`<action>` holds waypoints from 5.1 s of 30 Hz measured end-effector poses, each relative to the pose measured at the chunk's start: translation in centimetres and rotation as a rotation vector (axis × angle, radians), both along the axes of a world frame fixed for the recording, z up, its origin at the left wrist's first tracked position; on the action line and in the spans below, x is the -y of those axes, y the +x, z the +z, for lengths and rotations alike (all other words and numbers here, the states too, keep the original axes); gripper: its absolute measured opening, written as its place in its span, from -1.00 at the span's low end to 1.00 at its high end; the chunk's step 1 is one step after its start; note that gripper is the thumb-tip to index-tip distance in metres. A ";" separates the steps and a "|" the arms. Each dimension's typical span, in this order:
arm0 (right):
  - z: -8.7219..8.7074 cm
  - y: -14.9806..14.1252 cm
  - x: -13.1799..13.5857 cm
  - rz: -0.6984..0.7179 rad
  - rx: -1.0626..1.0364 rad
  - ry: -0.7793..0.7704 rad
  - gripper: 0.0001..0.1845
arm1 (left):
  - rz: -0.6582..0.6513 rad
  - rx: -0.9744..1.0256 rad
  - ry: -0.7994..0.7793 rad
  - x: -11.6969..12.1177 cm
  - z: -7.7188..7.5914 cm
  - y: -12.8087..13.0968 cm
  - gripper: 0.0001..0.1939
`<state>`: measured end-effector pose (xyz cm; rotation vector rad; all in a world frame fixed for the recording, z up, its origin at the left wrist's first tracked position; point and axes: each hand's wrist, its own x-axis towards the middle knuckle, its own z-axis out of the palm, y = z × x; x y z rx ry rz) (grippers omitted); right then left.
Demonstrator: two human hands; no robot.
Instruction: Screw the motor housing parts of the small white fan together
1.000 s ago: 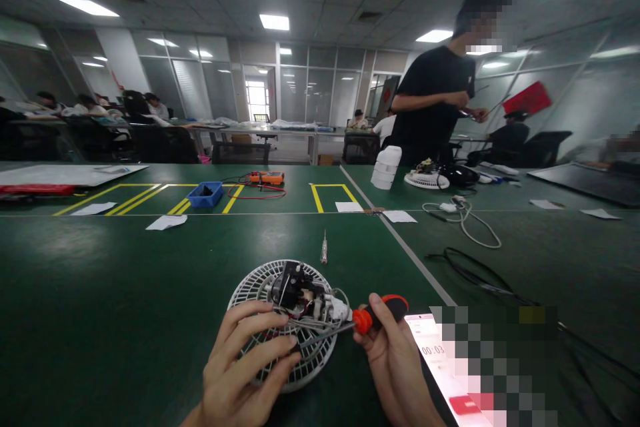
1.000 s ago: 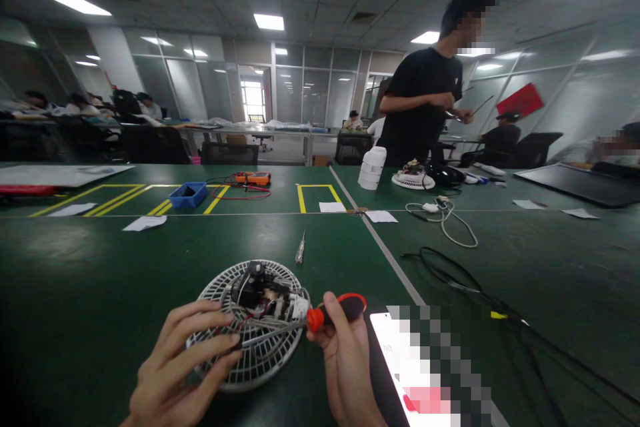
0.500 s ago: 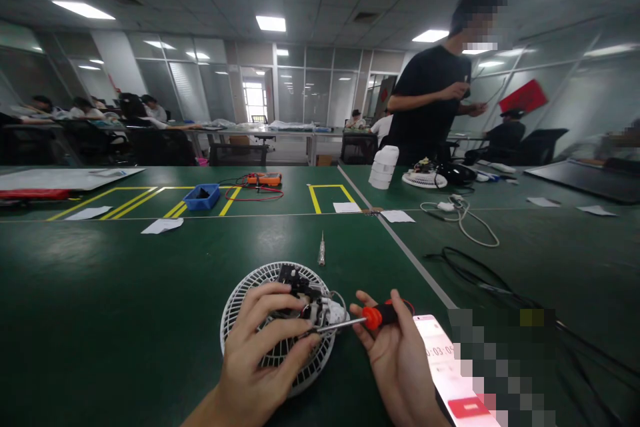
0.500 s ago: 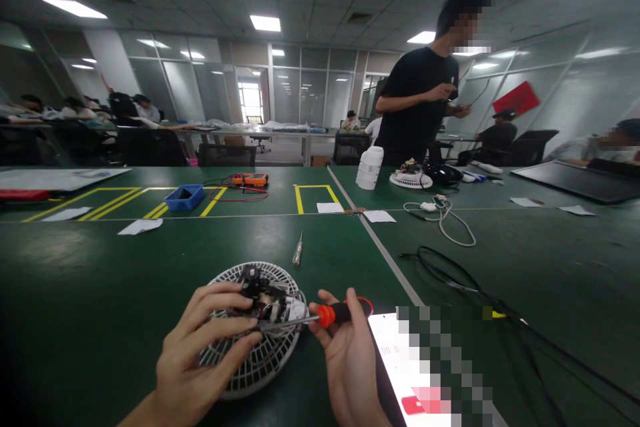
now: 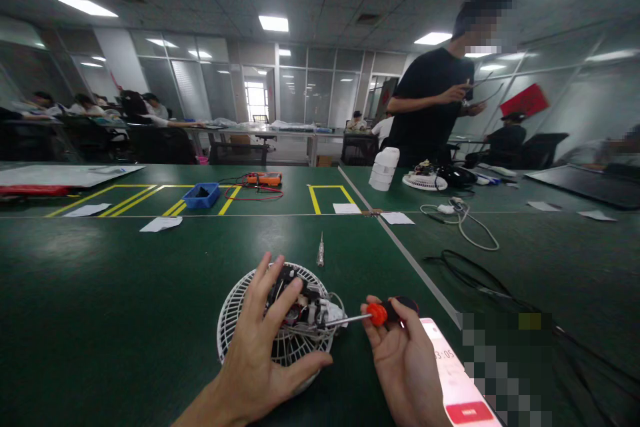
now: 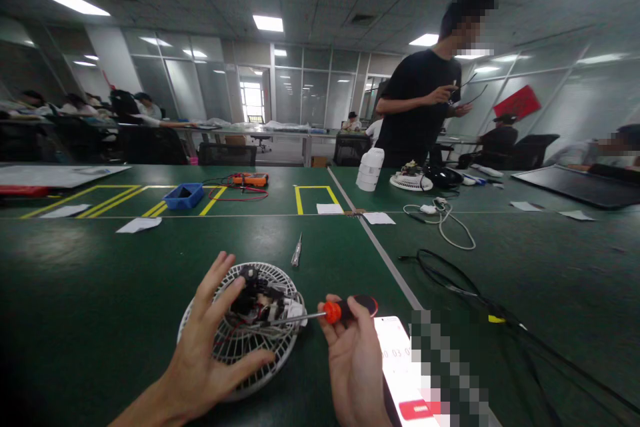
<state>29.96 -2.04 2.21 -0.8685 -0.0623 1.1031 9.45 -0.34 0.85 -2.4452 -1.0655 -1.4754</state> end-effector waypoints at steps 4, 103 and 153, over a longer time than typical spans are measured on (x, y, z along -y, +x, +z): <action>-0.6 0.1 -0.4 -0.023 -0.006 -0.016 -0.69 | 0.159 0.088 -0.265 -0.4 -1.6 0.0 -0.08; -1.8 -1.3 0.0 0.008 0.186 -0.072 -0.29 | 0.379 0.223 -0.477 0.7 -2.1 -3.7 -0.34; -2.1 -0.8 -0.2 0.003 0.130 -0.114 -0.35 | 0.361 0.135 -0.352 0.2 -3.4 -4.3 -0.39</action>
